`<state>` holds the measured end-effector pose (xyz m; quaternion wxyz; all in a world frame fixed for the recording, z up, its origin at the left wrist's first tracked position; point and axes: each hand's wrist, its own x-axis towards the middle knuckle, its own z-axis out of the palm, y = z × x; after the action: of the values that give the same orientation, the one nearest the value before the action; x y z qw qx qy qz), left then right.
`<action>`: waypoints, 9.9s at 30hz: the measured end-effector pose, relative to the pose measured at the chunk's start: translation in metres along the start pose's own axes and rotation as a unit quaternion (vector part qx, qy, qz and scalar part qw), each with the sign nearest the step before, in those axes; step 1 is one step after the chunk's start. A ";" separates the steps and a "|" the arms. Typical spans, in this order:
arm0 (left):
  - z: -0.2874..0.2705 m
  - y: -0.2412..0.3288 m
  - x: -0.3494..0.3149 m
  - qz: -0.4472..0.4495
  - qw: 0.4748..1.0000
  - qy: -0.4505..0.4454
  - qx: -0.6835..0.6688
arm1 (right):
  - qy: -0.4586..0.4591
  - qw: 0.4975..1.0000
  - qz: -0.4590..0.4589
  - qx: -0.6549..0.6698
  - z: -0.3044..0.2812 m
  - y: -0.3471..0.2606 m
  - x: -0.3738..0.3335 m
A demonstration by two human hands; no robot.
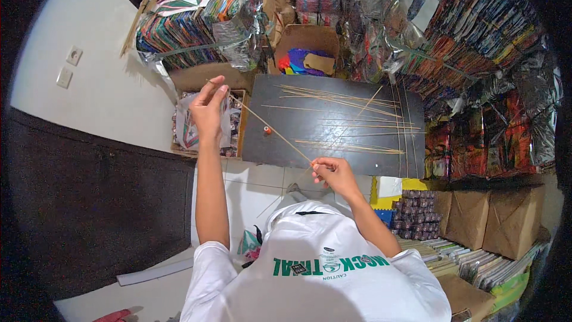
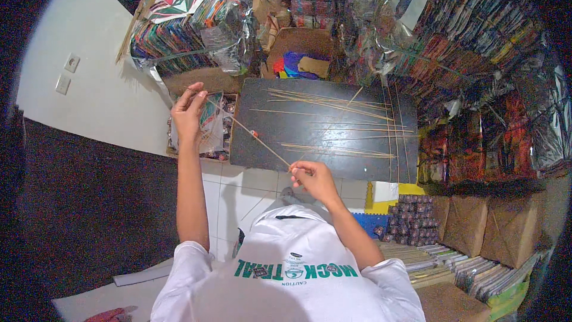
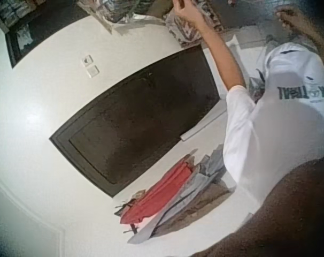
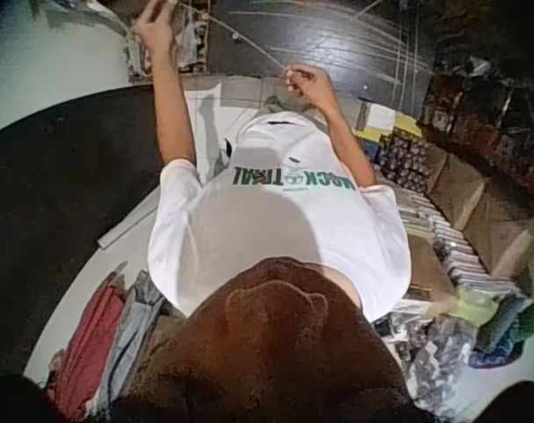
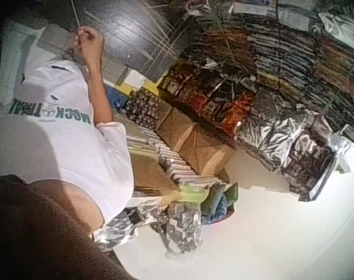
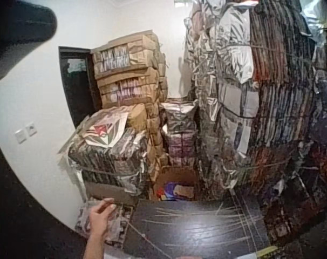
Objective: The person assembles a kite frame by hand, using thin wooden sticks and a small red plastic connector. They align the sticks into a cross shape and secure them together with the connector, repeating the process to build the structure.
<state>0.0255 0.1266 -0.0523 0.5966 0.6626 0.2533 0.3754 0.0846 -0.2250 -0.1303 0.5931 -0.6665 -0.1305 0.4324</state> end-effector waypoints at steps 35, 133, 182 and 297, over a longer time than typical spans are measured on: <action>-0.011 -0.009 -0.001 -0.097 0.988 0.052 -0.113 | -0.005 0.999 -0.005 0.041 -0.002 0.007 0.002; 0.041 -0.006 -0.052 -0.097 0.981 -0.079 -0.147 | -0.045 0.999 -0.016 0.009 0.008 -0.004 0.005; 0.045 0.046 -0.100 0.358 0.771 -0.296 0.436 | 0.039 0.973 -0.183 -0.136 -0.004 -0.025 0.009; 0.078 0.022 -0.150 -0.196 0.895 -0.358 -0.182 | -0.031 0.923 -0.332 -0.191 -0.025 -0.082 0.005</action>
<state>-0.0026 -0.0415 -0.0606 0.8184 0.5691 0.0750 0.0282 0.1342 -0.2171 -0.0601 0.5599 -0.6717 -0.4430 0.1978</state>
